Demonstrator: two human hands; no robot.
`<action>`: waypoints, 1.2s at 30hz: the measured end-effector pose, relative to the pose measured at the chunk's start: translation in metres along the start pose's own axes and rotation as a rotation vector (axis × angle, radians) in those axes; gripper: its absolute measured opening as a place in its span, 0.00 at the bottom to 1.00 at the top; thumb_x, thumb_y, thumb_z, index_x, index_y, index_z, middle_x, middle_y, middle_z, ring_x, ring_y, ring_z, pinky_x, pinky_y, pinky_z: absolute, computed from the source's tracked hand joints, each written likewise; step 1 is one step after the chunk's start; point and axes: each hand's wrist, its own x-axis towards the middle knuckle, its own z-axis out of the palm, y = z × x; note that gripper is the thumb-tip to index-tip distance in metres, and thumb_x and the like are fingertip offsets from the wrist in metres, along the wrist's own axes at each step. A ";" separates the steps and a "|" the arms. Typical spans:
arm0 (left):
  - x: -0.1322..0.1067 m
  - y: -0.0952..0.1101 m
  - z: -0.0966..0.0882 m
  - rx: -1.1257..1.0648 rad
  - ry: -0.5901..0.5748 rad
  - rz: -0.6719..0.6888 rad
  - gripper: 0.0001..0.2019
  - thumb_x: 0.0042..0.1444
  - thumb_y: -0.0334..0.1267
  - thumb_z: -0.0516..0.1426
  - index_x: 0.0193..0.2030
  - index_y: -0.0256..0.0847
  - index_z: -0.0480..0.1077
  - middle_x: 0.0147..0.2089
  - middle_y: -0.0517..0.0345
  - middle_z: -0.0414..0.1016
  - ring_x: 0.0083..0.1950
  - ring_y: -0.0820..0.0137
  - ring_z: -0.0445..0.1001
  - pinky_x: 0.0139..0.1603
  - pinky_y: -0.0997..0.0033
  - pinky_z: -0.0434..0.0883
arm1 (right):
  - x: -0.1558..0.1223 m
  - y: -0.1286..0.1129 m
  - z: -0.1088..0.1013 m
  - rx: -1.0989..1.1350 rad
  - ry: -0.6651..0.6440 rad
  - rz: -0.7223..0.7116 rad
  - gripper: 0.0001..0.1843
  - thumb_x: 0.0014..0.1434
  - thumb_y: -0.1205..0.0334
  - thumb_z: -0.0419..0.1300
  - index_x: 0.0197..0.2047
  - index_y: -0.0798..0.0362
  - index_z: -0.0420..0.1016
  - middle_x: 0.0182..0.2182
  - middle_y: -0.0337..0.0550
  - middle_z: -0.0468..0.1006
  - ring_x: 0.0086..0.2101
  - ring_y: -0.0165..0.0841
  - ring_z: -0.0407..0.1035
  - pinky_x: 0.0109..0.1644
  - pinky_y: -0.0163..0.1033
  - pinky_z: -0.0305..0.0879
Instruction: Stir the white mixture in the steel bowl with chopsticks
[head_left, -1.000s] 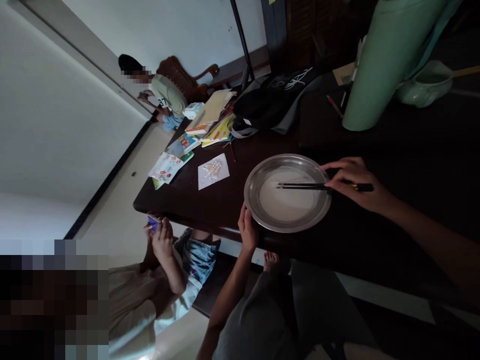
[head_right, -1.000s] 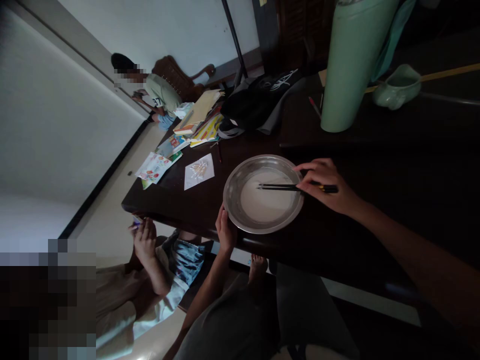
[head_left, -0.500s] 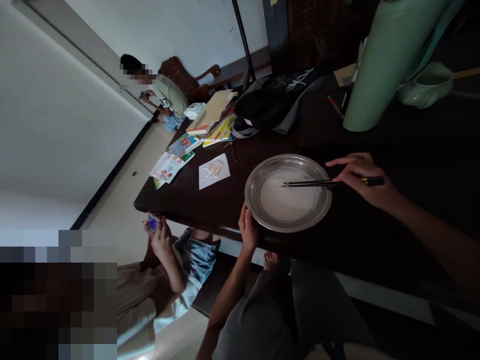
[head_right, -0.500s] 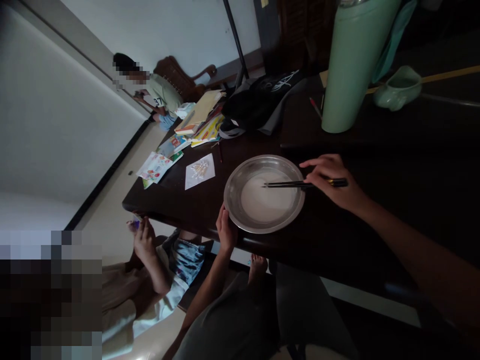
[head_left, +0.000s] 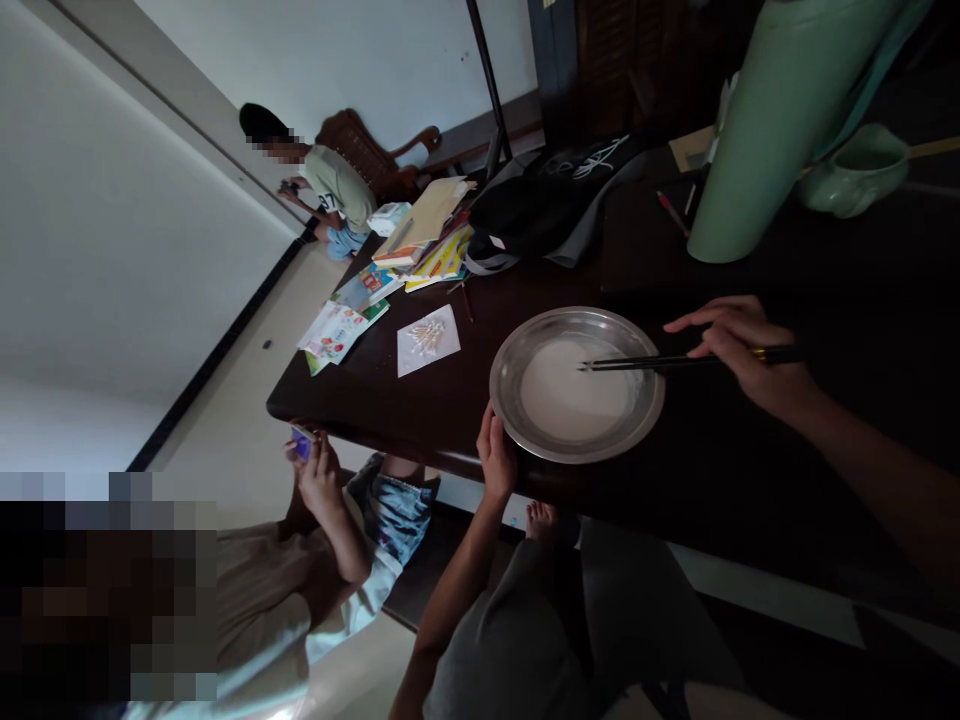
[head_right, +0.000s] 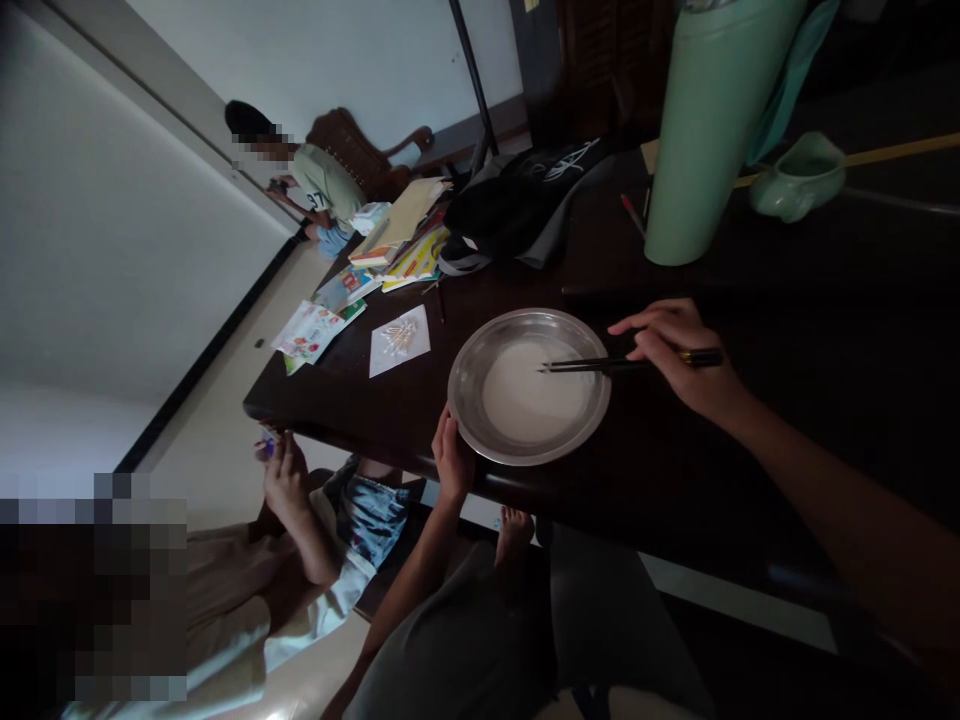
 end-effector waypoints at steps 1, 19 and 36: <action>0.000 0.000 0.000 -0.001 0.001 0.000 0.32 0.60 0.64 0.56 0.58 0.39 0.79 0.61 0.45 0.80 0.67 0.53 0.74 0.70 0.57 0.65 | 0.000 -0.002 -0.001 0.038 0.014 0.002 0.24 0.70 0.51 0.53 0.24 0.45 0.77 0.41 0.48 0.86 0.50 0.47 0.70 0.57 0.59 0.65; 0.000 0.001 -0.002 0.002 0.008 -0.005 0.33 0.60 0.64 0.57 0.59 0.38 0.78 0.60 0.44 0.80 0.68 0.52 0.73 0.71 0.56 0.64 | -0.005 -0.003 0.009 0.107 -0.090 -0.015 0.24 0.69 0.48 0.55 0.24 0.44 0.79 0.40 0.46 0.87 0.49 0.47 0.71 0.55 0.60 0.67; 0.000 0.000 -0.001 -0.021 0.008 -0.010 0.34 0.59 0.65 0.57 0.58 0.38 0.78 0.59 0.44 0.81 0.65 0.53 0.75 0.69 0.57 0.66 | -0.006 0.001 0.014 -0.008 -0.183 -0.038 0.15 0.64 0.46 0.62 0.31 0.42 0.83 0.48 0.40 0.86 0.51 0.46 0.70 0.58 0.60 0.66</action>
